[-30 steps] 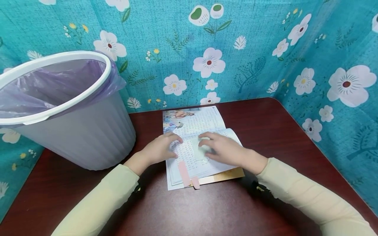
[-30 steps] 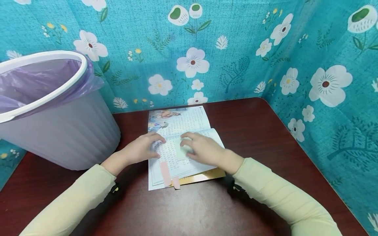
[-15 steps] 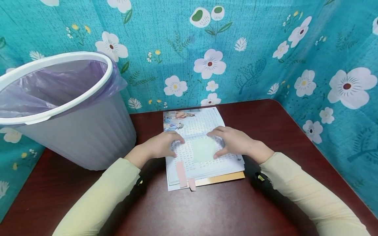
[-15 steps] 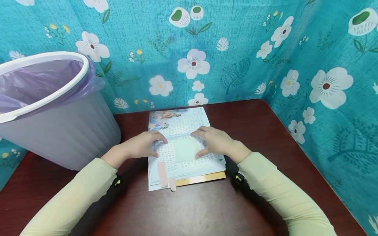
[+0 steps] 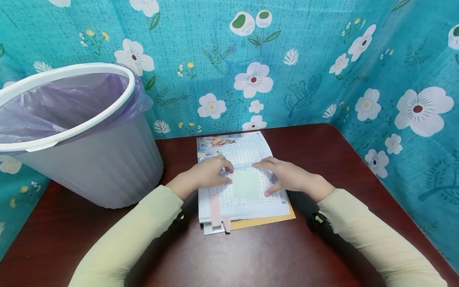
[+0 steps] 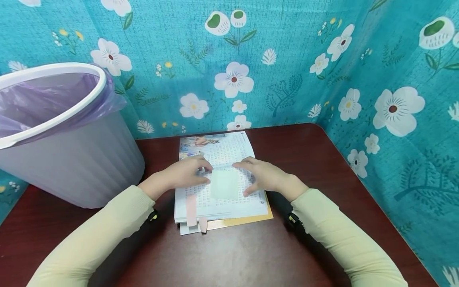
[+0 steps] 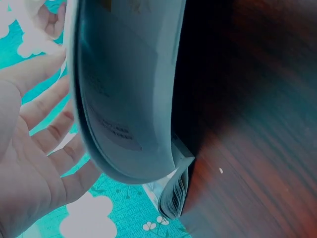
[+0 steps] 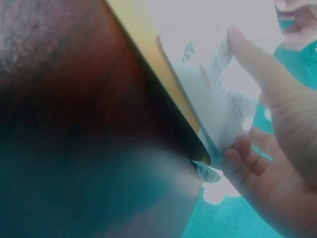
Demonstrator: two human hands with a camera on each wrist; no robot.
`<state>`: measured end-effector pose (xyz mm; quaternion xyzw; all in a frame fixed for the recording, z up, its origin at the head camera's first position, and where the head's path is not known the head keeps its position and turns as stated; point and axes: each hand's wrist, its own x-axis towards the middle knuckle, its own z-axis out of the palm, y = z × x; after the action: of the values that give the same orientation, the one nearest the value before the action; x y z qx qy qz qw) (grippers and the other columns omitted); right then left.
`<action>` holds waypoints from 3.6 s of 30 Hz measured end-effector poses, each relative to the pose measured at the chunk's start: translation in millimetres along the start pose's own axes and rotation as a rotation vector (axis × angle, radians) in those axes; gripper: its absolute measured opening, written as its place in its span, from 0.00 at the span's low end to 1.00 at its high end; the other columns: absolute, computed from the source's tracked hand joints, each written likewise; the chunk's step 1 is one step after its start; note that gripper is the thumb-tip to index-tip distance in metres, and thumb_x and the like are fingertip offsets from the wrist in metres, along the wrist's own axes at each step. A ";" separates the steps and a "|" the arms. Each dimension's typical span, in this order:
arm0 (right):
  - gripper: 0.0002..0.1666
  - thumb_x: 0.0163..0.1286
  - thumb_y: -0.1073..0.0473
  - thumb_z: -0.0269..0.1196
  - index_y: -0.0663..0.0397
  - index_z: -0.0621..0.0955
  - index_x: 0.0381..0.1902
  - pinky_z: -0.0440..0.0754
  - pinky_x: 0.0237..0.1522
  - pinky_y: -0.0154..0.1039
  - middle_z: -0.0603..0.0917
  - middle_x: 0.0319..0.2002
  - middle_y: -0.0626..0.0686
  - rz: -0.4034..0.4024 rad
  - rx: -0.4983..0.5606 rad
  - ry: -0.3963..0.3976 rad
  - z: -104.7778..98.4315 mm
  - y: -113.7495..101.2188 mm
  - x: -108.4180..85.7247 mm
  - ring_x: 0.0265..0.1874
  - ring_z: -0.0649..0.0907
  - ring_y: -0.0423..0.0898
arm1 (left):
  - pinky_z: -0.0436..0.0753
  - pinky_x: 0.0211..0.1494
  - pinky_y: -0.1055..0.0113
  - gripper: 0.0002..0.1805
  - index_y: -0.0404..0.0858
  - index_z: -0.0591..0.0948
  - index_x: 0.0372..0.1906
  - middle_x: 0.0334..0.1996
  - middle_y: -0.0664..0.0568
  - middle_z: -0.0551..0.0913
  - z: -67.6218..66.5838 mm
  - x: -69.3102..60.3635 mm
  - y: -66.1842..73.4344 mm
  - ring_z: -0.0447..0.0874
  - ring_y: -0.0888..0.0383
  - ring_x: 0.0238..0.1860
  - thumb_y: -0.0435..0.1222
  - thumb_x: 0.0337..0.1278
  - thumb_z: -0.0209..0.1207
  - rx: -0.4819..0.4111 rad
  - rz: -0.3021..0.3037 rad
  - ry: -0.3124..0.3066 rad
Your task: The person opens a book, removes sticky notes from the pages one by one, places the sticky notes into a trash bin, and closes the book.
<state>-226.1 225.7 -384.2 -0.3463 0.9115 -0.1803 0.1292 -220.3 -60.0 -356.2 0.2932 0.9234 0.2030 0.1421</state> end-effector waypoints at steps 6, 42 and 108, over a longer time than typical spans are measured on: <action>0.57 0.54 0.49 0.81 0.53 0.66 0.77 0.80 0.56 0.49 0.69 0.70 0.62 0.001 -0.017 0.005 5.1 -0.2 0.5 0.60 0.77 0.56 | 0.75 0.65 0.56 0.14 0.39 0.86 0.55 0.53 0.48 0.84 -1.6 2.1 1.9 0.79 0.53 0.55 0.34 0.68 0.62 0.011 0.016 0.003; 0.56 0.52 0.46 0.81 0.51 0.69 0.76 0.83 0.53 0.47 0.71 0.68 0.62 0.015 -0.061 -0.012 2.4 -1.6 3.4 0.58 0.79 0.56 | 0.76 0.34 0.68 0.03 0.42 0.87 0.34 0.25 0.58 0.83 1.3 -1.0 27.1 0.76 0.62 0.27 0.33 0.66 0.66 -0.063 0.007 0.156; 0.57 0.53 0.48 0.81 0.53 0.67 0.77 0.82 0.53 0.46 0.70 0.68 0.62 0.012 -0.070 -0.019 1.9 -2.7 2.4 0.56 0.79 0.55 | 0.81 0.39 0.77 0.07 0.35 0.89 0.43 0.27 0.55 0.88 -139.8 -157.2 40.8 0.88 0.62 0.30 0.33 0.63 0.69 -0.359 -0.069 0.808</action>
<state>-225.6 221.8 -385.0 -0.3469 0.9180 -0.1445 0.1265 -130.1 -164.5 -192.4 0.1298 0.8643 0.4534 -0.1748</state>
